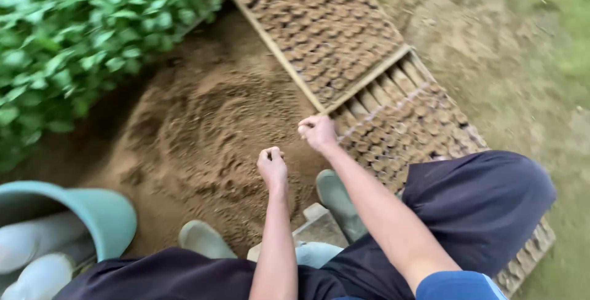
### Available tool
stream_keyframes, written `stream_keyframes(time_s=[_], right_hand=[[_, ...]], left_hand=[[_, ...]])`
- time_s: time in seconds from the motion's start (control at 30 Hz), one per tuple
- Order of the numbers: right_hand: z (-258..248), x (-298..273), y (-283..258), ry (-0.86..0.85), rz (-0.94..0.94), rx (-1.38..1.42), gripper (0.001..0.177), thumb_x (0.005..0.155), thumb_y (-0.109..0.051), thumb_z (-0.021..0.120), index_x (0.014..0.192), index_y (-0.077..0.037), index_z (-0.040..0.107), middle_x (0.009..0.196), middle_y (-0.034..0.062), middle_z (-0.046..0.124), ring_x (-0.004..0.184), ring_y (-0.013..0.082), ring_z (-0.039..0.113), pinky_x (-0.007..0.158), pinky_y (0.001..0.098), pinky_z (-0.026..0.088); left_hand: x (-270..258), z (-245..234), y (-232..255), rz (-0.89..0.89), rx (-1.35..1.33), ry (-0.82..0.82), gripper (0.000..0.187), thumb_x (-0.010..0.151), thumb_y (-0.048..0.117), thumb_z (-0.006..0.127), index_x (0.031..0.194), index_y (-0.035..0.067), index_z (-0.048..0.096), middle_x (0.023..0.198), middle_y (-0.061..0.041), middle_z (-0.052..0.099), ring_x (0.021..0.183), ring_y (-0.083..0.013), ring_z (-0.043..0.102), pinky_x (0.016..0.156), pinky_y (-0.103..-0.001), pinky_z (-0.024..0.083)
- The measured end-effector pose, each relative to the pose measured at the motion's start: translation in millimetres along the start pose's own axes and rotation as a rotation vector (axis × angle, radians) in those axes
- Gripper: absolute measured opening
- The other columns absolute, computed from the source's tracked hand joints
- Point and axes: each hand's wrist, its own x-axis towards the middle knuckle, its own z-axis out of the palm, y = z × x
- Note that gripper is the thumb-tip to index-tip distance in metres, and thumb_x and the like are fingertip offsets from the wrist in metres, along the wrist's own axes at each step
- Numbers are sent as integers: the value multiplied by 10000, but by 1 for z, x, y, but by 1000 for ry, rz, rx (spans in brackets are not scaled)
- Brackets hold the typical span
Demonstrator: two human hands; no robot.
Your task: Planting seeds into individual soil plugs within nursery trays
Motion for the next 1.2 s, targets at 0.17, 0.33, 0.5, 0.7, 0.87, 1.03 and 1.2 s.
stream_keyframes(time_s=[0.17,0.33,0.5,0.7,0.87,1.03,1.2], right_hand=[[-139,47,75,324,47,137,200,782,16,759,906,-129,820,725,134,751,619,223,742,559,315,583],[-220,67,125,455,129,152,192,741,-9,790,869,-150,817,672,108,722,583,193,731,558,275,609],[-236,61,127,436,233,206,200,738,24,770,835,-144,819,637,133,711,534,196,721,502,260,629],[-239,60,124,360,221,321,159,794,34,752,934,-30,793,788,224,732,672,245,756,627,299,654],[-237,65,119,362,224,151,180,723,-36,806,858,-153,822,722,148,741,634,209,748,606,251,655],[-218,90,156,354,239,-85,198,680,-254,873,855,-333,824,717,36,730,799,217,719,766,334,625],[-221,88,158,351,212,-119,183,711,-241,844,848,-360,822,716,13,741,784,223,732,749,334,627]], left_hand=[[-57,51,17,112,199,-399,153,902,167,641,910,67,756,790,-132,721,783,-217,655,751,-386,525],[-90,75,13,84,332,-568,187,910,225,652,981,103,774,824,-119,731,811,-229,668,764,-405,528],[-99,80,10,91,442,-607,174,896,277,675,961,161,787,786,-78,734,787,-225,678,742,-397,531],[-102,72,32,92,435,-547,167,912,228,673,984,131,788,786,-86,734,780,-201,659,729,-380,524],[-107,70,40,113,419,-526,163,908,222,662,946,122,786,722,-86,690,735,-206,627,712,-387,514],[-103,69,30,118,411,-513,158,907,208,663,939,110,782,717,-97,693,728,-217,634,711,-390,518],[-95,68,24,95,402,-510,154,893,218,670,922,115,780,701,-88,684,713,-207,640,701,-382,523]])
